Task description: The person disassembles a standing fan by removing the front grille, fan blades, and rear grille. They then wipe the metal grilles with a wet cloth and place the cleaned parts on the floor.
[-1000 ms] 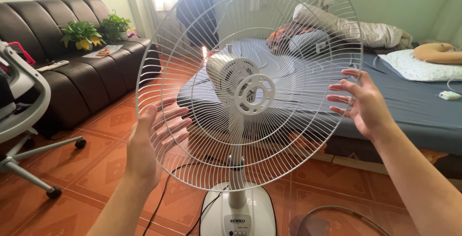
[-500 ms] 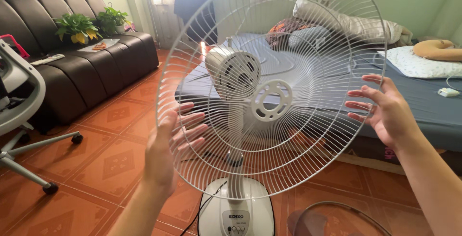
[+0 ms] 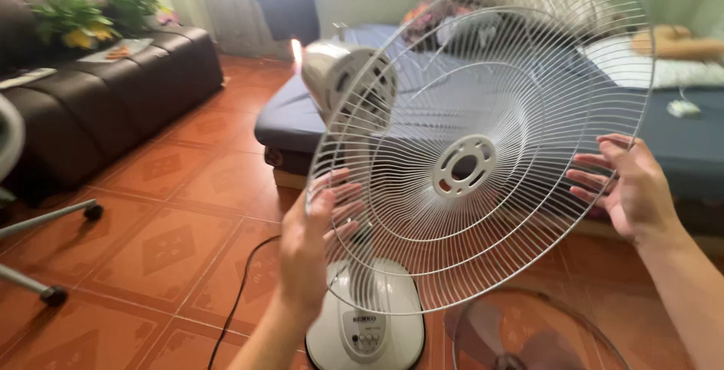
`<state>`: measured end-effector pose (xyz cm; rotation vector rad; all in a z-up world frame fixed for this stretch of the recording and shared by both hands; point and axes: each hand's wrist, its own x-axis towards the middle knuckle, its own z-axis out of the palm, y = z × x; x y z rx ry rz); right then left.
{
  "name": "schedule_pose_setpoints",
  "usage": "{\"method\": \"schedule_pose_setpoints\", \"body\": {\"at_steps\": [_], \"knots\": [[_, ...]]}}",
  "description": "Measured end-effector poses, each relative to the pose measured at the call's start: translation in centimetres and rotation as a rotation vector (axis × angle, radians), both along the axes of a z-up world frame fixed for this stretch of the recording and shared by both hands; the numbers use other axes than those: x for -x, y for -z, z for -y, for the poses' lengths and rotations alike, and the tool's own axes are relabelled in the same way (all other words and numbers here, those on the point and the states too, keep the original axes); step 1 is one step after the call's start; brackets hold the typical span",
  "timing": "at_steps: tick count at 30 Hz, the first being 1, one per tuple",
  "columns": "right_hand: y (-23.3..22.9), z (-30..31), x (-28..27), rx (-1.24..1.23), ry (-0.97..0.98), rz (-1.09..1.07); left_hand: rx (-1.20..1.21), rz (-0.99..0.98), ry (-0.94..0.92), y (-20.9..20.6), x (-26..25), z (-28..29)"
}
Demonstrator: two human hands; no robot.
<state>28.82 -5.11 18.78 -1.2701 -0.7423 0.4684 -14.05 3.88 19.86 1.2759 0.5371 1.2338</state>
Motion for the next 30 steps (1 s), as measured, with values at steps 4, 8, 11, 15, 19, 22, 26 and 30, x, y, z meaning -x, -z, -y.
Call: {"method": "schedule_pose_setpoints", "body": {"at_steps": [4,8,11,15,19,22,26,30], "knots": [[3.5,2.8,-2.5,0.023,0.069,-0.045,-0.067,0.022,0.057,3.1,-1.9,2.3],[6.7,5.2,-4.5,0.090,0.184,-0.091,-0.021,-0.083,0.104,5.7,-3.9,3.3],[9.3,7.5,-6.0,0.177,0.226,-0.090,0.080,-0.101,0.155,8.0,-5.8,3.9],[12.6,11.4,-7.7,0.266,0.291,-0.111,0.205,-0.123,0.232,11.2,-8.4,4.4],[15.0,16.0,-8.8,0.321,0.370,-0.160,0.303,-0.186,0.325,14.1,-10.9,3.8],[16.5,19.9,-8.5,0.351,0.430,-0.198,0.381,-0.229,0.417,15.6,-13.3,3.0],[16.4,24.8,-7.0,0.522,0.561,-0.269,0.447,-0.304,0.524,16.1,-16.4,2.5],[16.1,29.4,-3.4,0.507,0.543,-0.339,0.546,-0.457,0.600,16.6,-17.5,2.0]]}}
